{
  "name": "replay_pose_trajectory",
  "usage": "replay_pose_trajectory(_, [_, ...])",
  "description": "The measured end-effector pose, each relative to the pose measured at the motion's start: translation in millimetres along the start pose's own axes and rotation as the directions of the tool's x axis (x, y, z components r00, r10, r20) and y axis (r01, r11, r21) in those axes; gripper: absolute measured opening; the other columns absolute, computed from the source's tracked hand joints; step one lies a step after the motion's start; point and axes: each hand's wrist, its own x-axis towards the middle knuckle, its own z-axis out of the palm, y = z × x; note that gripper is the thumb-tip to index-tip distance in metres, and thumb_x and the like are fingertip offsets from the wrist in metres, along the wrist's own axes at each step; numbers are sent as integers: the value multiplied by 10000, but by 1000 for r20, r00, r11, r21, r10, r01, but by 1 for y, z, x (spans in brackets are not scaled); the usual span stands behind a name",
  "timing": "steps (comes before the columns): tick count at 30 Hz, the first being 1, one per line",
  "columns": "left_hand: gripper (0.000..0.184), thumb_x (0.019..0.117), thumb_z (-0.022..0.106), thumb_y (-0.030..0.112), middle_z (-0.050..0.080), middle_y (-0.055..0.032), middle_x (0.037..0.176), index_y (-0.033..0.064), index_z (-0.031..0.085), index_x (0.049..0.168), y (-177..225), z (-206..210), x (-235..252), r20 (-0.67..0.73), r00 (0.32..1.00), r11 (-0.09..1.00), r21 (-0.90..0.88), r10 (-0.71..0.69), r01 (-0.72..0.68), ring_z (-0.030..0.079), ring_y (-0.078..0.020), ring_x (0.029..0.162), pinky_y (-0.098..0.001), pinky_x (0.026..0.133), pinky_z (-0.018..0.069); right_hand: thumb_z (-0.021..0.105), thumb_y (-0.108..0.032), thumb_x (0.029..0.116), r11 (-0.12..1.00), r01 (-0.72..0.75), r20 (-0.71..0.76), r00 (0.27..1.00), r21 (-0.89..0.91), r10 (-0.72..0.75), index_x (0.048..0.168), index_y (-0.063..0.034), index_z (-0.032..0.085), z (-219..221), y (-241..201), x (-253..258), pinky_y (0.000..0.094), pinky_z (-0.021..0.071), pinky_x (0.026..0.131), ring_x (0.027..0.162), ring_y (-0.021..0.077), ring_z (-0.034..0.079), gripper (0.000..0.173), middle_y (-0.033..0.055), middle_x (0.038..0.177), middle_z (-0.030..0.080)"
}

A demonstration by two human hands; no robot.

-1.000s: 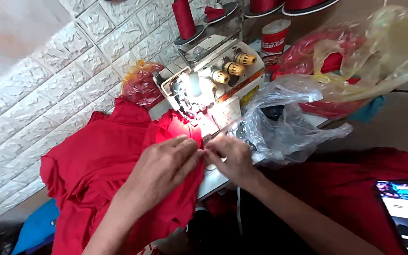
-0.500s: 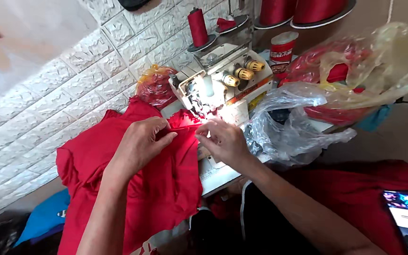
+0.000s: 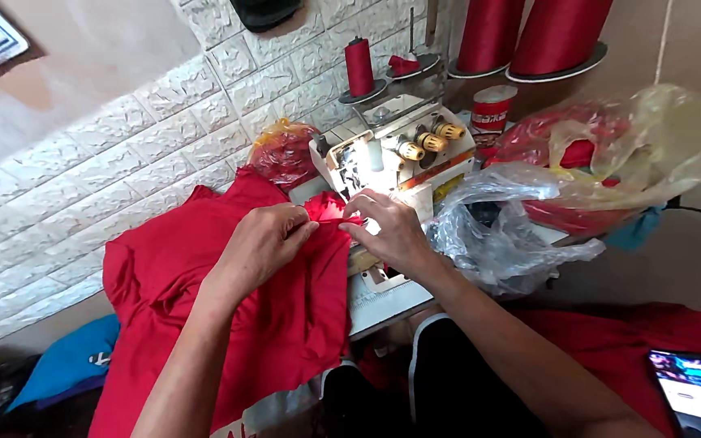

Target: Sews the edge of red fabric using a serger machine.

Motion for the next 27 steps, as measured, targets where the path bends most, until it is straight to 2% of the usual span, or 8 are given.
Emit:
replay_pose_trajectory(4, [277, 1024, 590, 265, 600, 16, 729, 101, 687, 822, 2, -1, 0, 12, 1000, 1000, -4, -3, 3, 577, -87, 645, -296, 594, 485, 721, -191, 932, 1000, 15, 29, 999, -5, -14, 972, -115, 734, 1, 3, 1, 427, 552, 692, 854, 230, 694, 87, 64, 982, 717])
replay_pose_trajectory(10, [308, 1037, 558, 350, 681, 40, 827, 130, 738, 920, -12, 7, -4, 8, 1000, 1000, 8, 19, -19, 628, -51, 711, -264, 649, 512, 708, -169, 924, 999, -16, 48, 999, 44, 14, 952, -114, 727, 2, 4, 1, 416, 539, 697, 848, 206, 677, 64, 47, 942, 701])
replay_pose_trajectory(12, [298, 1039, 558, 297, 631, 23, 768, 110, 706, 860, -6, 5, -3, -4, 1000, 1000, -10, 8, -8, 590, -74, 664, -285, 610, 486, 684, -167, 924, 996, -54, 46, 998, 70, 51, 947, -116, 723, 1, 2, 0, 376, 509, 623, 723, 165, 632, 68, 25, 840, 670])
replay_pose_trajectory(14, [307, 1046, 548, 315, 659, 35, 797, 121, 733, 897, -8, 7, -5, -18, 999, 999, -9, 33, -34, 610, -55, 684, -265, 628, 501, 673, -206, 942, 988, -104, 72, 993, 116, 96, 1006, -120, 719, 1, 3, -2, 340, 436, 502, 554, 132, 529, 117, 1, 729, 598])
replay_pose_trajectory(17, [285, 1038, 565, 275, 657, 18, 793, 100, 736, 892, 17, 4, -3, -19, 996, 996, -18, 86, -87, 615, -77, 683, -277, 624, 518, 717, -327, 949, 977, -56, 156, 987, 205, 24, 1144, -147, 759, -13, -1, -5, 311, 511, 584, 663, 96, 604, 269, -15, 877, 702])
replay_pose_trajectory(21, [290, 1020, 584, 290, 648, 22, 746, 110, 723, 840, 54, 3, 0, 85, 979, 982, -21, 187, -186, 620, -99, 682, -290, 614, 492, 651, -262, 940, 992, 87, 124, 987, 92, -99, 894, -137, 776, -38, -16, -31, 346, 458, 689, 734, 108, 623, 183, -17, 827, 697])
replay_pose_trajectory(24, [280, 1024, 564, 288, 704, 26, 844, 117, 751, 905, 49, 5, 5, 193, 957, 976, -76, 215, -204, 657, -94, 795, -305, 733, 504, 647, -299, 981, 1000, -13, 79, 997, -8, 13, 948, -141, 801, -46, -17, -64, 337, 447, 691, 753, 113, 637, 223, 3, 949, 758])
replay_pose_trajectory(27, [287, 1041, 549, 258, 671, 9, 828, 94, 734, 896, 47, 17, 9, 195, 952, 970, -103, 237, -220, 647, -92, 775, -264, 704, 525, 658, -284, 983, 995, -99, 11, 995, 10, 98, 977, -138, 811, -35, -9, -82, 327, 450, 670, 736, 107, 645, 211, 9, 1001, 774])
